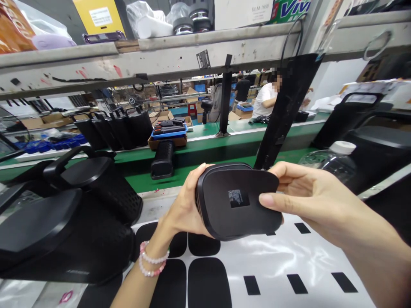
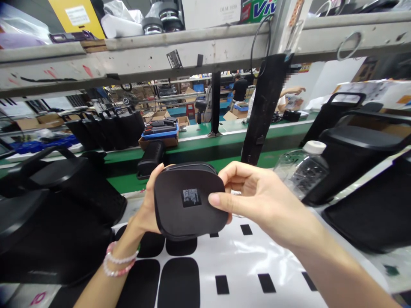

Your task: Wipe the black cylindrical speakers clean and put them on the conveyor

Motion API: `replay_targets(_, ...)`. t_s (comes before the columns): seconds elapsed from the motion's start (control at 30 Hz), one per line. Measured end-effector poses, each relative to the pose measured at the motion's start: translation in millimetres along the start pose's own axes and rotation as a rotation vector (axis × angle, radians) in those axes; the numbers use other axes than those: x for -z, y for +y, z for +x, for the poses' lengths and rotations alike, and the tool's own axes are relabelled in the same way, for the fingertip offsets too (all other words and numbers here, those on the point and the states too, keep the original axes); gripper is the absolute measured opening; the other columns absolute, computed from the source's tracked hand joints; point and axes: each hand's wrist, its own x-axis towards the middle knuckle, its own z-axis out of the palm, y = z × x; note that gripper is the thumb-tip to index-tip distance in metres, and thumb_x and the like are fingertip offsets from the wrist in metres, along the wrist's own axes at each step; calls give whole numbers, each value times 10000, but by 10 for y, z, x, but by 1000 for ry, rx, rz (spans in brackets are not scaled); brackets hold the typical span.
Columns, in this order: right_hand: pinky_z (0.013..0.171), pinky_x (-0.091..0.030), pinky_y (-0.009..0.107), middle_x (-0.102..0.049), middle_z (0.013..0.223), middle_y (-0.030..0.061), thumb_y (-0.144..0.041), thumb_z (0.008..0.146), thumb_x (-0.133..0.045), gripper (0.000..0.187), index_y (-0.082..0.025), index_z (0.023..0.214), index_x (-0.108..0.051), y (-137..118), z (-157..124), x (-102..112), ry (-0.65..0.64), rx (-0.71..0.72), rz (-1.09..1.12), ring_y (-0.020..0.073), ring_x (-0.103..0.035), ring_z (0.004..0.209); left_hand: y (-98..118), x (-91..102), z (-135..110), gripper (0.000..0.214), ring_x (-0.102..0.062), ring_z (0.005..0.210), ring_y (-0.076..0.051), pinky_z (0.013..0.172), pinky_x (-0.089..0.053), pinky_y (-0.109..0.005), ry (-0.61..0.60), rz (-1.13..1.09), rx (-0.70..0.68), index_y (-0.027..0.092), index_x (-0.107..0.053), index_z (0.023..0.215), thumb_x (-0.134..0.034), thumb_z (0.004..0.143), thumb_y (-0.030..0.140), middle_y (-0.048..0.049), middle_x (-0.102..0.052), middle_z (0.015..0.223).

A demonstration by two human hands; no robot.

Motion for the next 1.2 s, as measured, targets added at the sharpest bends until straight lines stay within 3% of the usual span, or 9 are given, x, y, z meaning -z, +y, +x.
replay_targets(0.5,496,-515,239,-675,695,2,-313,658,-870,274,-229,766,-632,20,-8,9,-1,-12,-9,153,-629,580,-27,15,-10,1296,-513,1296,-421,1101,-391,-634,5,-44,9,392,-179,1536,-920,478,506,-96,-432,1503)
replay_targets(0.67,516,-498,187,-669,687,-25,-268,686,-859,250,-224,782,-633,-7,-10,1,-18,-40,-4,118,-618,592,-63,-8,-26,1380,-501,1302,-422,1124,-365,-606,25,-83,-3,382,-181,1538,-934,396,558,-92,-432,1506)
replay_targets(0.9,517,-484,149,-667,684,-41,-235,690,-857,232,-230,774,-641,-26,-7,-10,-51,-36,51,90,-610,586,-41,1,-16,1283,-504,1306,-408,1126,-370,-598,14,-88,4,398,-183,1538,-902,490,570,-76,-432,1510)
replay_targets(1.2,530,-516,186,-675,704,-28,-238,690,-854,222,-231,765,-645,-4,7,-1,-69,-22,79,114,-627,596,3,20,-15,1291,-513,1305,-408,1129,-370,-609,8,-42,24,389,-171,1542,-923,494,434,-78,-429,1514)
